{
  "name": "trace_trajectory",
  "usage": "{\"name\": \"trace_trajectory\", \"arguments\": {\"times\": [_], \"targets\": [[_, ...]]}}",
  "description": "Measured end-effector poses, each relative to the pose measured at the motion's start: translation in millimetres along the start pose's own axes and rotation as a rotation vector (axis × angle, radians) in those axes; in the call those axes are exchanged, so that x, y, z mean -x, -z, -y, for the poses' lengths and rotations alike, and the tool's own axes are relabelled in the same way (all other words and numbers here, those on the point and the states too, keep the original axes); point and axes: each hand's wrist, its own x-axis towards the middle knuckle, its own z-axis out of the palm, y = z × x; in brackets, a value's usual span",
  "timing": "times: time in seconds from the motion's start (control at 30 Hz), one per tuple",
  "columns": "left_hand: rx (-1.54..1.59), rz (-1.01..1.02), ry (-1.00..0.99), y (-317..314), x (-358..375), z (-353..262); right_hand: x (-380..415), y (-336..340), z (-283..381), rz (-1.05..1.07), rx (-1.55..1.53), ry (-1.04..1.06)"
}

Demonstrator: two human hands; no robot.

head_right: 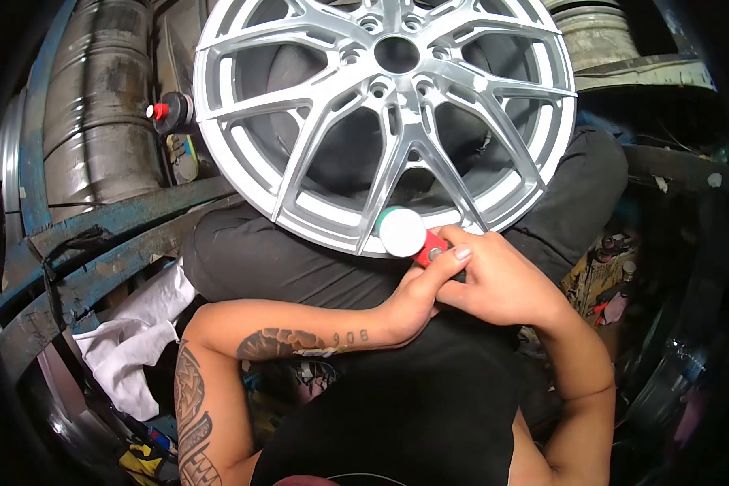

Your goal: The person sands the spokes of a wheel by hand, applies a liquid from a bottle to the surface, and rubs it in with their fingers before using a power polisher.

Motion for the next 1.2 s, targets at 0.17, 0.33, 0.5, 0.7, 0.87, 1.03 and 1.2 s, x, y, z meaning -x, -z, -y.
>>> {"name": "trace_trajectory", "arguments": {"times": [0.17,0.33,0.5,0.7,0.87,1.03,1.2], "targets": [[-0.019,-0.058,-0.073,4,-3,3,-7,-4,-5,-0.031,0.036,0.067],[-0.023,-0.042,-0.142,3,0,1,-7,-3,3,0.001,0.103,0.065],[-0.022,-0.065,-0.077,6,2,-2,-10,-5,8,0.007,0.087,0.079],[0.048,0.079,0.090,7,4,-4,1,-2,19,0.018,0.095,-0.058],[0.068,-0.009,0.029,2,8,-10,-9,-3,14,0.002,0.119,0.074],[0.102,0.024,0.014,8,3,-10,-13,-8,2,-0.048,0.131,0.099],[0.088,-0.016,-0.043,9,1,-2,-16,-4,7,0.017,0.126,0.045]]}}
